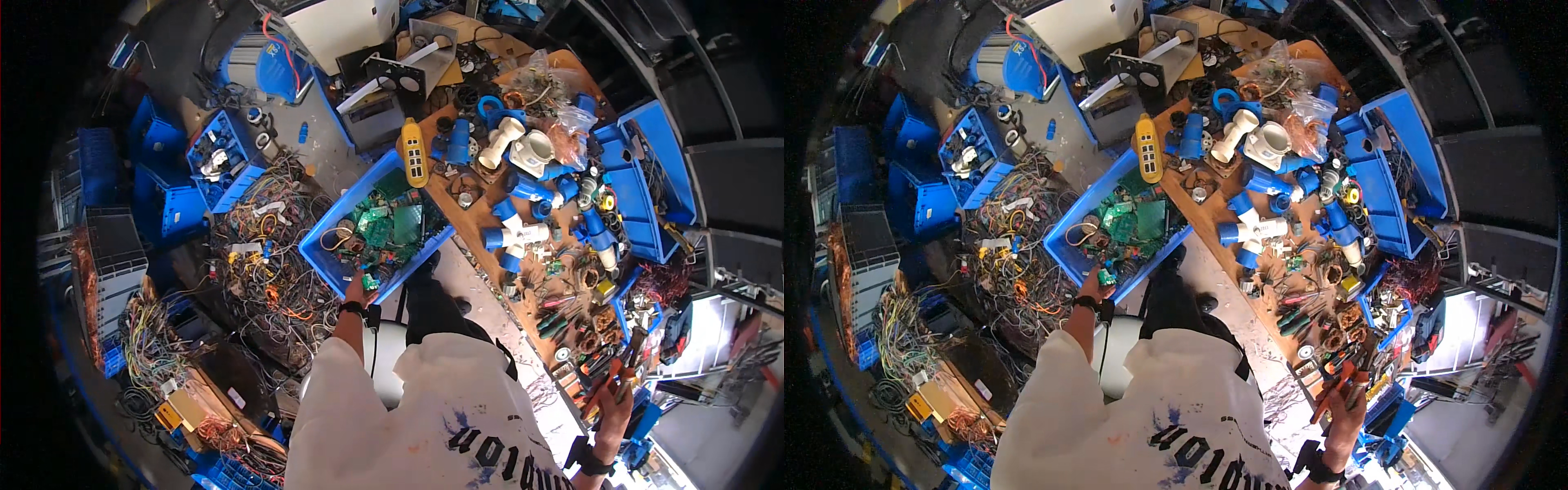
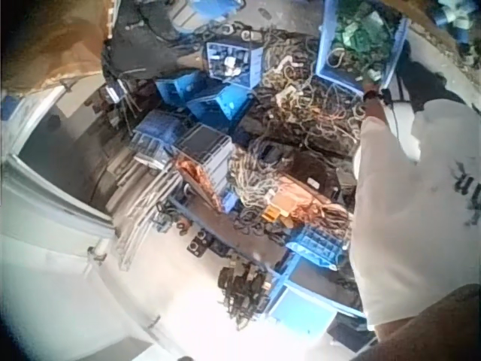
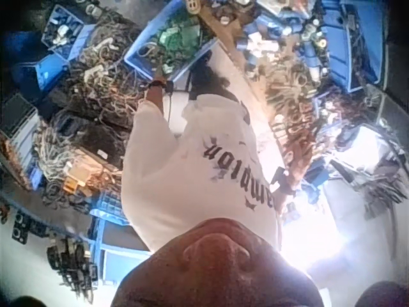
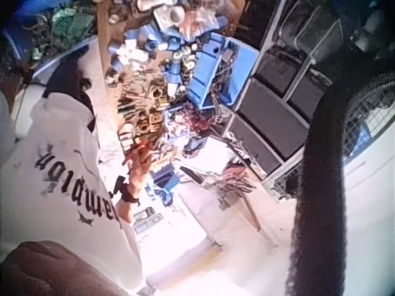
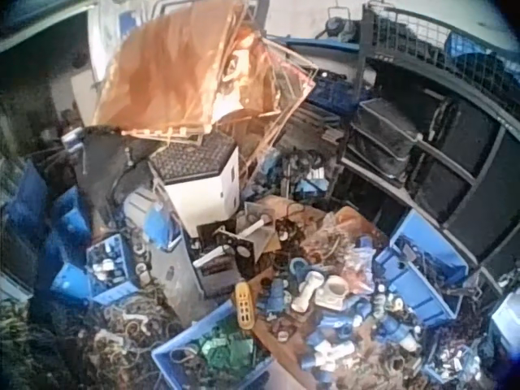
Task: The person uses pliers to strip metal pins and plastic connectors from a green circuit board and a black plastic housing. They place the separated parts into a blue bin on the workbench.
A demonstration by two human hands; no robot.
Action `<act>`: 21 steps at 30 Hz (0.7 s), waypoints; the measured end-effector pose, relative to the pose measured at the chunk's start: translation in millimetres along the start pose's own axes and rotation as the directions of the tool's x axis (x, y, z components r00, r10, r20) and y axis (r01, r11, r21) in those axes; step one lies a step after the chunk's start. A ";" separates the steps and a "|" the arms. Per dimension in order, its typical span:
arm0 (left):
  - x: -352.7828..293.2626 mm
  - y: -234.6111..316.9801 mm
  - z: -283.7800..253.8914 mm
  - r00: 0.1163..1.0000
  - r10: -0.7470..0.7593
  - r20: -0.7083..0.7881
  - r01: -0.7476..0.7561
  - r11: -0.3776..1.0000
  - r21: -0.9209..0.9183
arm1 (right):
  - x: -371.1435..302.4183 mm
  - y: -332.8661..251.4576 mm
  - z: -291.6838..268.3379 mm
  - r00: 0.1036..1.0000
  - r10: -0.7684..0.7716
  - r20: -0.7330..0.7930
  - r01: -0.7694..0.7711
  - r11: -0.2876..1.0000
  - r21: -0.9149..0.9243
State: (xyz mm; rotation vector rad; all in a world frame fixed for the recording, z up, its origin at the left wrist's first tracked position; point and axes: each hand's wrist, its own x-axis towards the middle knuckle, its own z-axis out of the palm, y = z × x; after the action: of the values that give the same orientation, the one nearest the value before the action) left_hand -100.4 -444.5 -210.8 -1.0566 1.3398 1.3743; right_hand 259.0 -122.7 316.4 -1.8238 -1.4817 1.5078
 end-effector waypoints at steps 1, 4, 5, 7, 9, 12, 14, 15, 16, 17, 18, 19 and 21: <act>7.3 3.3 -1.3 1.000 0.024 0.008 -0.025 0.999 0.042 | 1.7 -1.6 3.1 1.000 0.015 -0.003 -0.015 1.000 -0.019; 3.7 14.2 13.6 0.999 0.030 -0.016 -0.028 0.993 0.113 | 3.3 -2.3 12.0 0.999 0.039 -0.034 -0.041 0.997 -0.068; 4.7 21.5 16.1 1.000 0.020 0.007 -0.021 0.991 0.130 | 4.3 -3.9 14.8 0.999 0.043 -0.029 -0.045 0.997 -0.065; 2.5 28.3 18.9 0.999 0.043 0.016 -0.045 0.987 0.156 | 6.7 -5.3 18.0 0.998 0.054 -0.024 -0.055 0.996 -0.068; -6.3 37.2 28.5 0.998 0.059 -0.023 -0.053 0.972 0.229 | 6.5 -6.0 20.6 0.997 0.063 -0.038 -0.066 0.995 -0.081; -5.0 48.9 33.4 0.997 0.046 -0.059 -0.027 0.958 0.285 | 5.6 -15.1 34.0 0.994 0.093 -0.060 -0.096 0.994 -0.058; 1.2 57.2 29.3 0.997 0.031 -0.075 -0.008 0.955 0.295 | 6.9 -11.7 33.5 0.992 0.101 -0.074 -0.105 0.993 -0.058; 8.2 61.5 23.7 0.996 0.033 -0.085 -0.007 0.956 0.292 | 8.5 -9.3 32.9 0.991 0.106 -0.076 -0.110 0.992 -0.055; 14.5 64.0 18.4 0.995 0.035 -0.096 -0.005 0.957 0.289 | 10.1 -8.2 32.3 0.992 0.112 -0.066 -0.117 0.990 -0.075; 14.4 66.0 22.7 0.994 0.027 -0.107 0.000 0.968 0.252 | 9.3 -7.1 32.2 0.991 0.115 -0.069 -0.122 0.988 -0.099; 11.4 69.9 29.8 0.993 0.022 -0.114 0.004 0.977 0.214 | 8.8 -6.1 32.0 0.991 0.116 -0.072 -0.125 0.985 -0.120; 8.3 73.0 37.4 0.992 0.015 -0.122 0.007 0.984 0.177 | 7.4 -3.8 34.3 0.989 0.115 -0.090 -0.122 0.990 -0.067; 11.4 78.1 42.7 0.990 0.006 -0.139 0.006 0.996 0.086 | 4.3 -4.5 36.4 0.987 0.119 -0.112 -0.125 0.991 -0.053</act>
State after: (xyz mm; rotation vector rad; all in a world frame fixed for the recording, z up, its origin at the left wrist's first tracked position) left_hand -178.3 -400.6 -203.5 -1.1114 1.4868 1.2500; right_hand 224.8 -129.4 304.1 -2.0312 -1.4008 1.4078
